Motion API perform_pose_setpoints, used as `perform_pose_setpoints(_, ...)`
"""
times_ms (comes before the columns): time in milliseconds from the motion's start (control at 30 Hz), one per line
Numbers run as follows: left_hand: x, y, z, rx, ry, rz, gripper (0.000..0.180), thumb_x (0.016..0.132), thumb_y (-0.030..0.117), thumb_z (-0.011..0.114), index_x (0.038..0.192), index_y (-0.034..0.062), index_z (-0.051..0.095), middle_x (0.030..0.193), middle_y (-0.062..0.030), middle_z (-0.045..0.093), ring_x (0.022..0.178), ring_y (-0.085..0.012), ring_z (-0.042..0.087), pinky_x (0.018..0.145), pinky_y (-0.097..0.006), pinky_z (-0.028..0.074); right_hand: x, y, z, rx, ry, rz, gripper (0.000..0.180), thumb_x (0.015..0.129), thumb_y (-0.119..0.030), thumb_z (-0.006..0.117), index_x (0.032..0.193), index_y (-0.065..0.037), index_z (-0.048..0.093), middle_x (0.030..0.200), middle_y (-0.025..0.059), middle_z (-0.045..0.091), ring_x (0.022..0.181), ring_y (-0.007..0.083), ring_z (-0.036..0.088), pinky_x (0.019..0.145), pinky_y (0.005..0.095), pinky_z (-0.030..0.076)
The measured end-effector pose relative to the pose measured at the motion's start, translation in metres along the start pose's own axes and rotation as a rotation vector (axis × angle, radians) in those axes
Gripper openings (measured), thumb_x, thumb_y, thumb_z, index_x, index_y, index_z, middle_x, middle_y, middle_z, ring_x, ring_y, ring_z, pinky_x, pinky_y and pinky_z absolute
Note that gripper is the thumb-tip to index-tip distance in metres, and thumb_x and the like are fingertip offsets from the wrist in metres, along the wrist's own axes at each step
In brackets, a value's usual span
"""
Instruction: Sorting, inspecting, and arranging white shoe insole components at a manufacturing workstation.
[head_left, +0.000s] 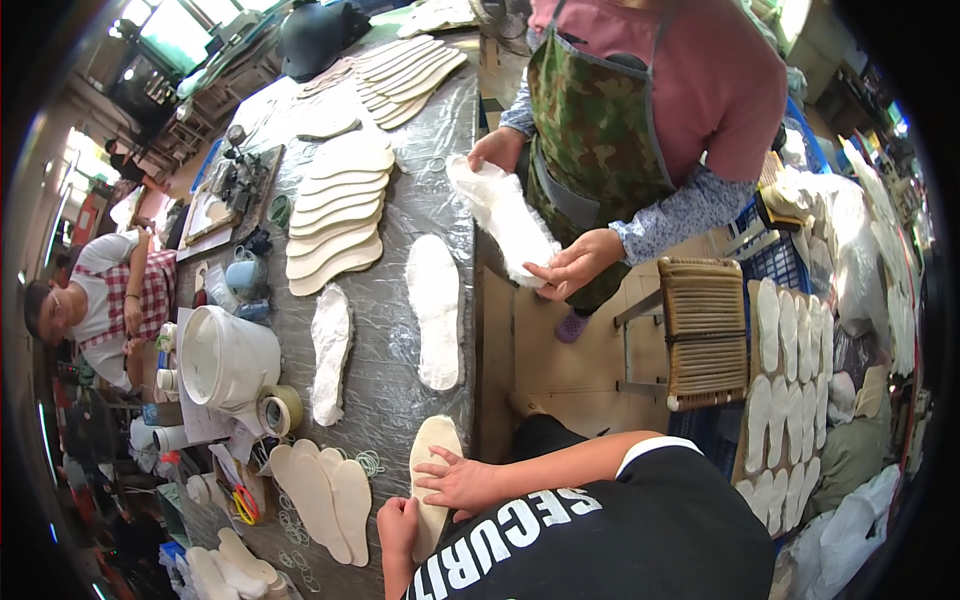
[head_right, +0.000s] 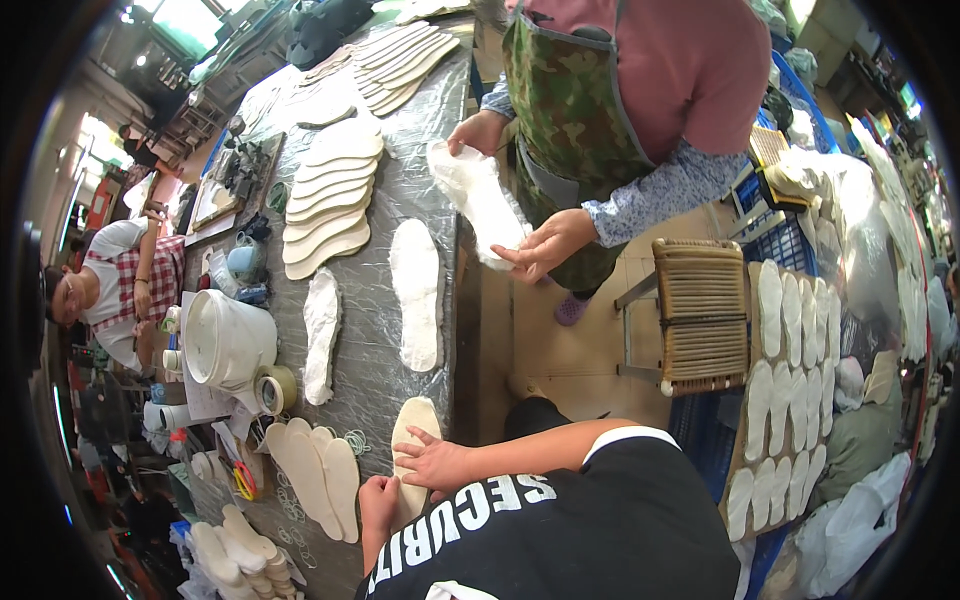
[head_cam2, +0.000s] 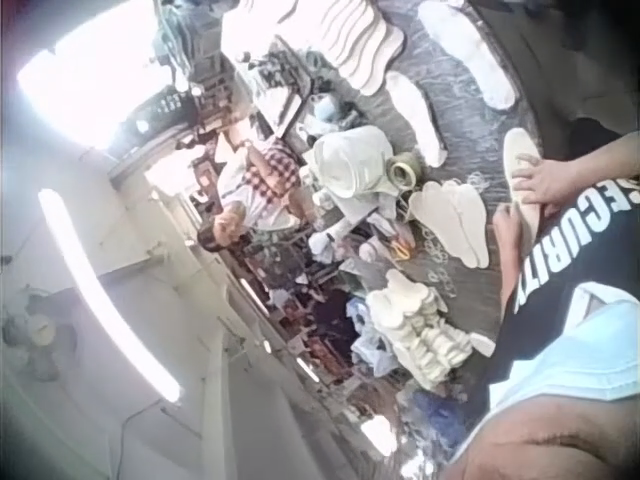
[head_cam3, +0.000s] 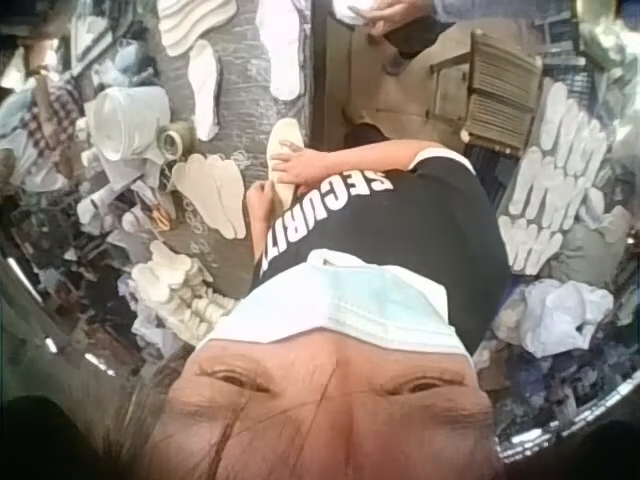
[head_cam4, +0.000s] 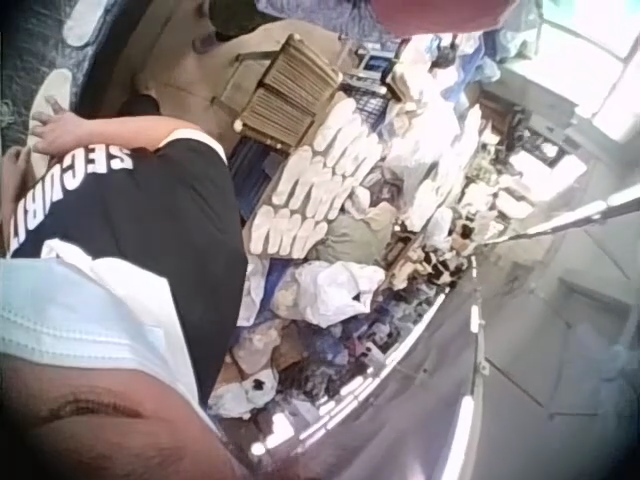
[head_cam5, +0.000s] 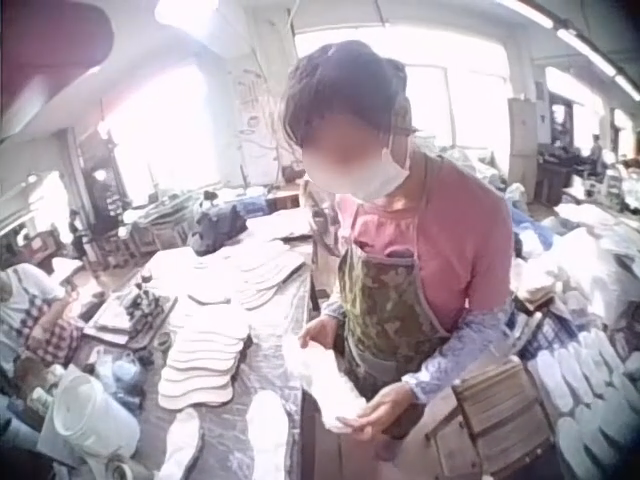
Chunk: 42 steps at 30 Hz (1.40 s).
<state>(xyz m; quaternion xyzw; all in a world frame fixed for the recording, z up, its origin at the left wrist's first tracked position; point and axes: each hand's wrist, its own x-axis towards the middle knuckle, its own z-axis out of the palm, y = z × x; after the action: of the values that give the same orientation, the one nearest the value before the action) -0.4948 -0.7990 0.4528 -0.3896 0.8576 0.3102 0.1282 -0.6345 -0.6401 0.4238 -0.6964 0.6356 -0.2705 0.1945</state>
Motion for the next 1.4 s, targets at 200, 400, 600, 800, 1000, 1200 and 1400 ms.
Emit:
perform_pose_setpoints(200,0.002,-0.008,0.000,-0.102,0.039,-0.008,0.020,0.078,0.015,0.063,0.077,-0.0047,0.063,0.073,-0.0222,0.062,0.068,-0.0348,0.061,0.064,-0.040,0.047,0.035,0.024,0.008,-0.008,-0.107,-0.194,0.098,0.049,-0.040,0.082,0.133,-0.010,0.041,0.138,0.0148,0.042,0.139,0.0330,0.020,0.107,0.0651,0.000)
perform_pose_setpoints(400,0.005,-0.016,0.006,-0.162,0.072,-0.093,0.015,0.076,0.010,0.061,0.077,-0.0048,0.063,0.076,-0.0232,0.061,0.071,-0.0375,0.060,0.066,-0.042,0.047,0.059,0.037,0.013,-0.049,-0.114,-0.343,0.101,0.047,-0.036,0.083,0.134,-0.010,0.039,0.134,0.0151,0.046,0.136,0.0337,0.027,0.107,0.0661,0.000)
perform_pose_setpoints(600,-0.010,-0.012,0.000,-0.357,0.059,-0.079,0.017,0.073,0.002,0.069,0.087,-0.0022,0.059,0.093,-0.0129,0.057,0.073,-0.0227,0.059,0.066,-0.032,0.049,0.067,0.039,0.009,0.015,-0.134,-0.343,0.085,0.057,-0.026,0.078,0.133,-0.011,0.041,0.115,0.0099,0.054,0.126,0.0311,0.039,0.108,0.0641,0.004)
perform_pose_setpoints(800,-0.049,-0.023,-0.012,-0.685,0.071,-0.289,0.038,0.068,-0.007,0.070,0.101,-0.0007,0.052,0.112,-0.0091,0.051,0.079,-0.0157,0.061,0.068,-0.027,0.052,0.075,0.030,0.008,0.126,-0.074,-0.420,0.082,0.054,-0.028,0.079,0.128,-0.013,0.048,0.110,0.0062,0.054,0.120,0.0277,0.043,0.108,0.0634,0.005)
perform_pose_setpoints(1000,-0.080,-0.053,-0.023,-1.029,0.076,-0.375,0.038,0.070,-0.013,0.064,0.103,-0.0023,0.049,0.093,-0.0105,0.061,0.082,-0.0143,0.062,0.074,-0.025,0.051,0.083,0.020,0.003,0.071,-0.273,-0.297,0.086,0.054,-0.035,0.080,0.130,-0.012,0.046,0.117,0.0106,0.053,0.118,0.0282,0.044,0.108,0.0631,0.006)
perform_pose_setpoints(1200,-0.089,-0.062,-0.016,-1.010,0.221,-0.389,0.035,0.071,-0.013,0.063,0.102,-0.0022,0.051,0.094,-0.0085,0.060,0.084,-0.0123,0.060,0.078,-0.023,0.048,0.087,-0.003,0.012,0.173,-0.122,-0.270,0.064,0.065,-0.040,0.075,0.117,-0.008,0.056,0.117,0.0104,0.054,0.120,0.0277,0.042,0.108,0.0609,0.009)
perform_pose_setpoints(1400,-0.095,-0.063,-0.015,-1.026,0.301,-0.371,0.032,0.072,-0.012,0.065,0.099,-0.0012,0.051,0.088,-0.0060,0.060,0.079,-0.0098,0.058,0.072,-0.021,0.047,0.111,-0.034,0.045,0.354,-0.093,-0.252,0.037,0.072,-0.031,0.070,0.101,-0.009,0.062,0.100,0.0052,0.059,0.107,0.0241,0.048,0.093,0.0443,0.030)
